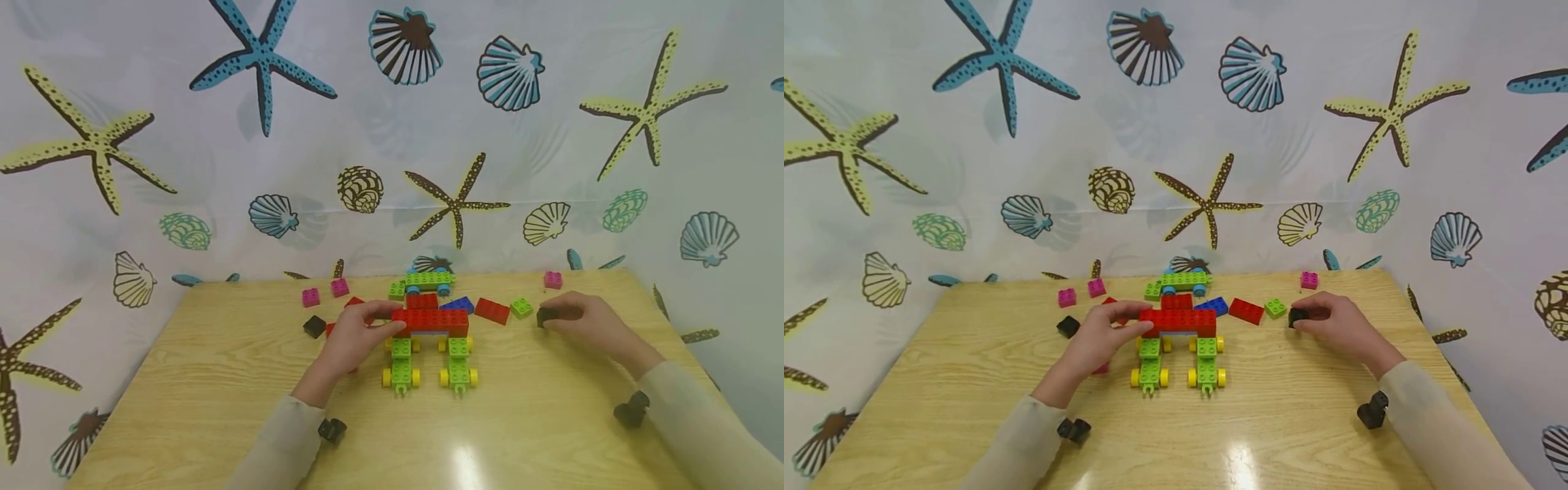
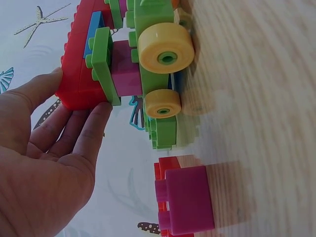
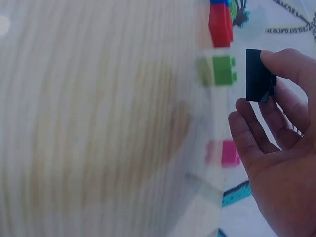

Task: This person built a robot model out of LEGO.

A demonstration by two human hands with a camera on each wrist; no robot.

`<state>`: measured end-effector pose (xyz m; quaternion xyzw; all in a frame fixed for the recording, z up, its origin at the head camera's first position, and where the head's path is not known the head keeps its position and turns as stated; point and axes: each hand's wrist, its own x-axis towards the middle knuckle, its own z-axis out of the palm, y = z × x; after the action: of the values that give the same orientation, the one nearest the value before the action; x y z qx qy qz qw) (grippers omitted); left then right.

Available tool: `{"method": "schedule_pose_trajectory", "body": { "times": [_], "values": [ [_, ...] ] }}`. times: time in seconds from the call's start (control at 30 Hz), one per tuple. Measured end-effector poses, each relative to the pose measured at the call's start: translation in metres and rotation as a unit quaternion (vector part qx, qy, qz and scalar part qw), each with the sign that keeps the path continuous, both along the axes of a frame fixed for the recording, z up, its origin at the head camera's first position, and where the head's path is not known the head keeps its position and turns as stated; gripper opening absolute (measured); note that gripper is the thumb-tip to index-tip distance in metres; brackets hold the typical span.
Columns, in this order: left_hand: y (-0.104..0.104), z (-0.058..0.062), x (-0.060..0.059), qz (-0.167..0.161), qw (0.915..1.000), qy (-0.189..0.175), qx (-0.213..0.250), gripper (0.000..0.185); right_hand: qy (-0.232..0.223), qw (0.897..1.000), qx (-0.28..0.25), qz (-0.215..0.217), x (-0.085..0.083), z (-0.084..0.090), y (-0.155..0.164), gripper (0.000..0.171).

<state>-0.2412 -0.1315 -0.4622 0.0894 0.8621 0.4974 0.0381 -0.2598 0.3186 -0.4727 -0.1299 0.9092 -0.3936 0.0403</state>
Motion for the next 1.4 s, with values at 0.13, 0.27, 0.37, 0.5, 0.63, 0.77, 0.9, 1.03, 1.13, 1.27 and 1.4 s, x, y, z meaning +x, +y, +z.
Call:
{"method": "schedule_pose_trajectory", "body": {
  "times": [0.13, 0.27, 0.37, 0.5, 0.63, 0.77, 0.9, 1.03, 1.13, 1.27, 1.4],
  "values": [
    [0.0, 0.002, 0.001, -0.002, 1.0, 0.001, -0.001, 0.042, -0.014, 0.999, -0.039, 0.02, -0.001, 0.008, -0.019, 0.043],
    [0.0, 0.002, 0.001, 0.0, 1.0, -0.003, 0.0, 0.041, -0.02, 0.998, -0.055, 0.037, -0.001, 0.017, -0.038, 0.041],
    [0.0, 0.002, 0.001, 0.001, 1.0, -0.003, 0.001, 0.04, -0.013, 0.996, -0.068, 0.051, -0.002, 0.021, -0.052, 0.039],
    [-0.001, 0.0, 0.0, -0.001, 1.0, -0.003, 0.006, 0.04, 0.003, 0.995, -0.076, 0.067, -0.002, 0.023, -0.068, 0.038],
    [-0.001, 0.0, 0.0, -0.003, 1.0, 0.0, 0.007, 0.043, 0.008, 0.993, -0.084, 0.082, -0.002, 0.026, -0.083, 0.039],
    [-0.001, 0.0, 0.0, -0.003, 1.0, 0.001, 0.005, 0.044, 0.003, 0.991, -0.099, 0.093, -0.002, 0.03, -0.096, 0.039],
    [-0.002, 0.0, 0.0, -0.006, 1.0, -0.002, 0.006, 0.044, 0.008, 0.988, -0.114, 0.102, -0.002, 0.032, -0.106, 0.037],
    [-0.002, -0.001, 0.0, -0.007, 0.9999, -0.001, 0.008, 0.043, 0.01, 0.987, -0.122, 0.103, -0.001, 0.032, -0.115, 0.037],
    [-0.003, -0.002, -0.001, -0.008, 0.9999, 0.0, 0.01, 0.043, 0.007, 0.987, -0.125, 0.102, -0.001, 0.032, -0.119, 0.037],
    [-0.003, -0.002, -0.001, -0.008, 0.9999, 0.002, 0.006, 0.043, 0.004, 0.987, -0.124, 0.101, 0.0, 0.031, -0.122, 0.035],
    [-0.003, -0.002, 0.0, -0.006, 1.0, 0.004, 0.0, 0.043, 0.01, 0.987, -0.121, 0.104, 0.0, 0.03, -0.124, 0.036]
  ]
}}
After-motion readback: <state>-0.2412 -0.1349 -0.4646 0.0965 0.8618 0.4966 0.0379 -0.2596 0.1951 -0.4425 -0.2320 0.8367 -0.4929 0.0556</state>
